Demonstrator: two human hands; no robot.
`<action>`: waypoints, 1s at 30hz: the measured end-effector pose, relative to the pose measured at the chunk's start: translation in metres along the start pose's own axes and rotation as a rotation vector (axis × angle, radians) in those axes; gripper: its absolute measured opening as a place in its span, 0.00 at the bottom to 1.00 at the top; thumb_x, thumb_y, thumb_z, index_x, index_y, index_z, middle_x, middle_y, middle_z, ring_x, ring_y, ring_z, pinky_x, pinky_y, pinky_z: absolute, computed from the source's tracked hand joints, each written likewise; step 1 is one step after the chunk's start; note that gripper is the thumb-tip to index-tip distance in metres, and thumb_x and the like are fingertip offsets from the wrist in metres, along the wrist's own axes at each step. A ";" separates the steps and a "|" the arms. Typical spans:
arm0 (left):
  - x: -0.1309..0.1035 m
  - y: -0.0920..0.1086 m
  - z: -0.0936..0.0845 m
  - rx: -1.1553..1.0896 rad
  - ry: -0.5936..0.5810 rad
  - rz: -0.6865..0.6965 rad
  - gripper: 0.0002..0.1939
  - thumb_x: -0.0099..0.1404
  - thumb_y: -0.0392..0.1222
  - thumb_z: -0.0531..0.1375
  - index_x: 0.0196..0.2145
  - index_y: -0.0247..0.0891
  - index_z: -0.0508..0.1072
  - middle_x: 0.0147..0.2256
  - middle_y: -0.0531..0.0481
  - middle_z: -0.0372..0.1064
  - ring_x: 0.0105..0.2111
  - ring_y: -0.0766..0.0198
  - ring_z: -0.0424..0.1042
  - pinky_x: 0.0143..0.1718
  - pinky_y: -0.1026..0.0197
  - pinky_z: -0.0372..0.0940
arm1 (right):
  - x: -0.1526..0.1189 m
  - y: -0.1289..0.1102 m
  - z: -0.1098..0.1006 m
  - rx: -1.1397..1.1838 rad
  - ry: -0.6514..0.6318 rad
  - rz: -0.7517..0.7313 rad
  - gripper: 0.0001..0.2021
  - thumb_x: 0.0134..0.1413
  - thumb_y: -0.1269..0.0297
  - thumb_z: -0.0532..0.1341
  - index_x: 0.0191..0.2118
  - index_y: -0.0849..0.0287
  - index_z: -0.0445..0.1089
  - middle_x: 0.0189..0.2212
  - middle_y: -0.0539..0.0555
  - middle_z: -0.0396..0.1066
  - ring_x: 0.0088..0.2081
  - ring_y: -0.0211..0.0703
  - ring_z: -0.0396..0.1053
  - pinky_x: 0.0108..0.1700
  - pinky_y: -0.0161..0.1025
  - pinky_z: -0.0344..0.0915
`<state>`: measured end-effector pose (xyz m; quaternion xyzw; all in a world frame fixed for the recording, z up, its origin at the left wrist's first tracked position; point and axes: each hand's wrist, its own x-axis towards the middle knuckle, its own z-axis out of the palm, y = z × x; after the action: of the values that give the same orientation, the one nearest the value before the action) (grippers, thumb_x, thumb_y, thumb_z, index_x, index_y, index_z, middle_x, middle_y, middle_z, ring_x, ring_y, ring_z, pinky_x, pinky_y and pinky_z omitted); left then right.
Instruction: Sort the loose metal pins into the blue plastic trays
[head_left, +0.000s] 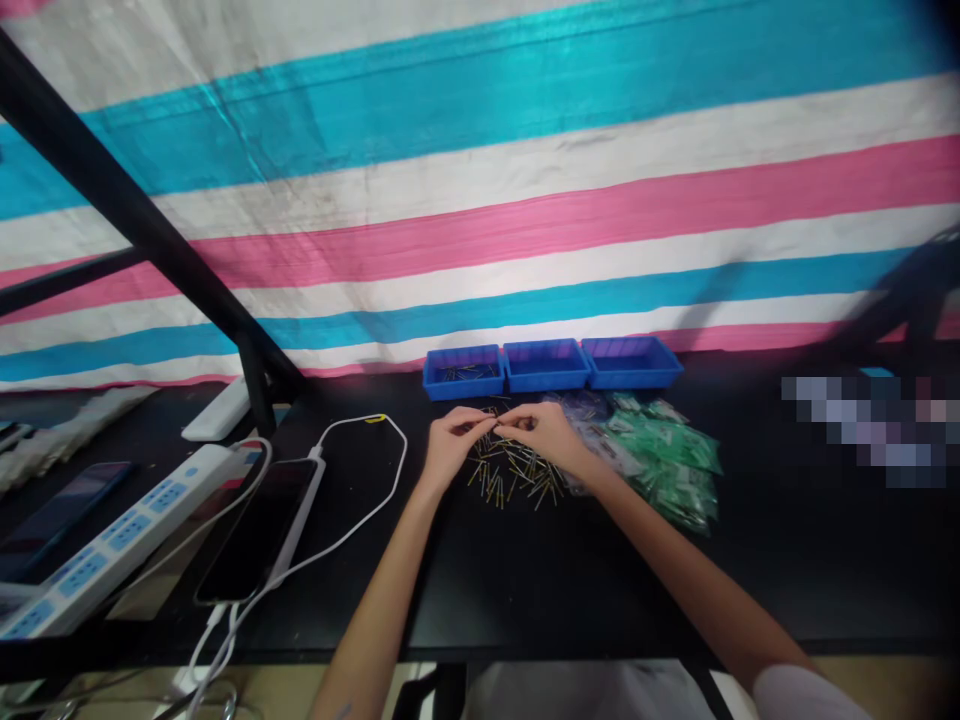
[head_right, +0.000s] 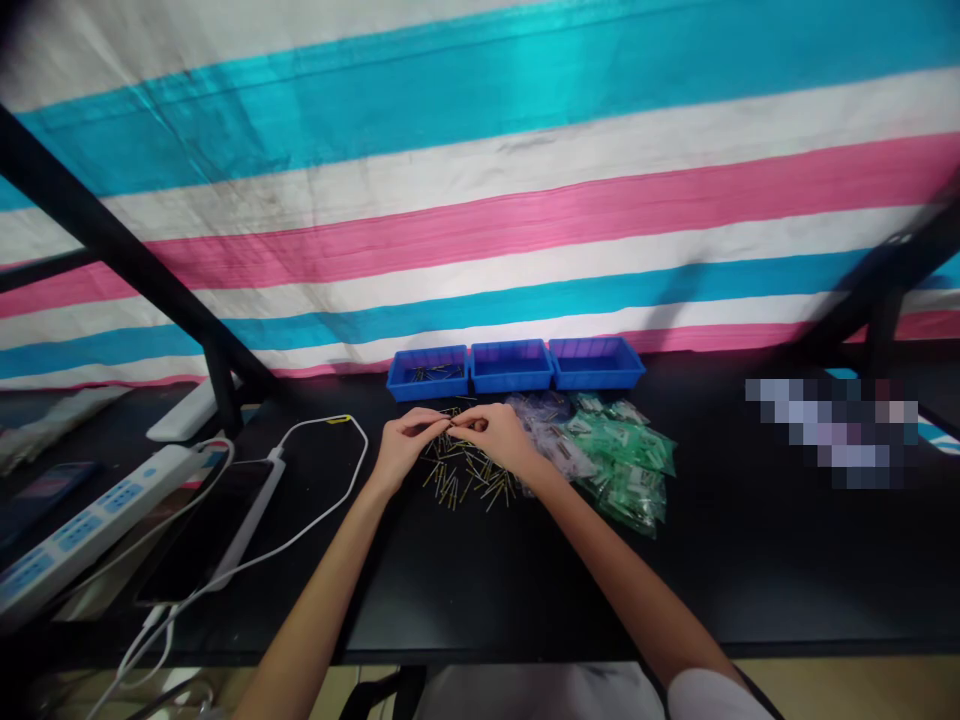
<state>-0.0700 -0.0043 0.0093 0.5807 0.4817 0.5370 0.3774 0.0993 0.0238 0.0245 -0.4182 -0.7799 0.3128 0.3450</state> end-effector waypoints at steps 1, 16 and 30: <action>0.000 0.000 0.000 -0.008 0.006 0.011 0.10 0.51 0.44 0.63 0.29 0.36 0.77 0.32 0.46 0.71 0.35 0.62 0.69 0.38 0.61 0.63 | 0.000 -0.001 0.000 0.006 0.006 0.011 0.11 0.44 0.57 0.62 0.31 0.60 0.76 0.25 0.53 0.74 0.25 0.38 0.66 0.27 0.33 0.60; 0.002 0.002 -0.004 -0.054 0.093 -0.029 0.10 0.51 0.45 0.62 0.29 0.35 0.75 0.34 0.46 0.71 0.36 0.62 0.68 0.35 0.62 0.62 | 0.011 -0.022 -0.004 0.379 0.132 0.145 0.13 0.47 0.57 0.59 0.33 0.62 0.73 0.27 0.55 0.73 0.25 0.38 0.68 0.27 0.34 0.64; 0.011 -0.010 -0.024 0.241 0.222 -0.088 0.18 0.53 0.49 0.59 0.38 0.36 0.73 0.29 0.49 0.70 0.26 0.67 0.66 0.32 0.64 0.61 | 0.045 -0.007 -0.003 0.489 0.028 0.164 0.18 0.47 0.60 0.59 0.46 0.57 0.69 0.40 0.57 0.72 0.35 0.42 0.70 0.29 0.35 0.67</action>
<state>-0.0959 0.0064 0.0063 0.5372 0.6061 0.5194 0.2726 0.0797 0.0607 0.0437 -0.3884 -0.6398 0.5132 0.4201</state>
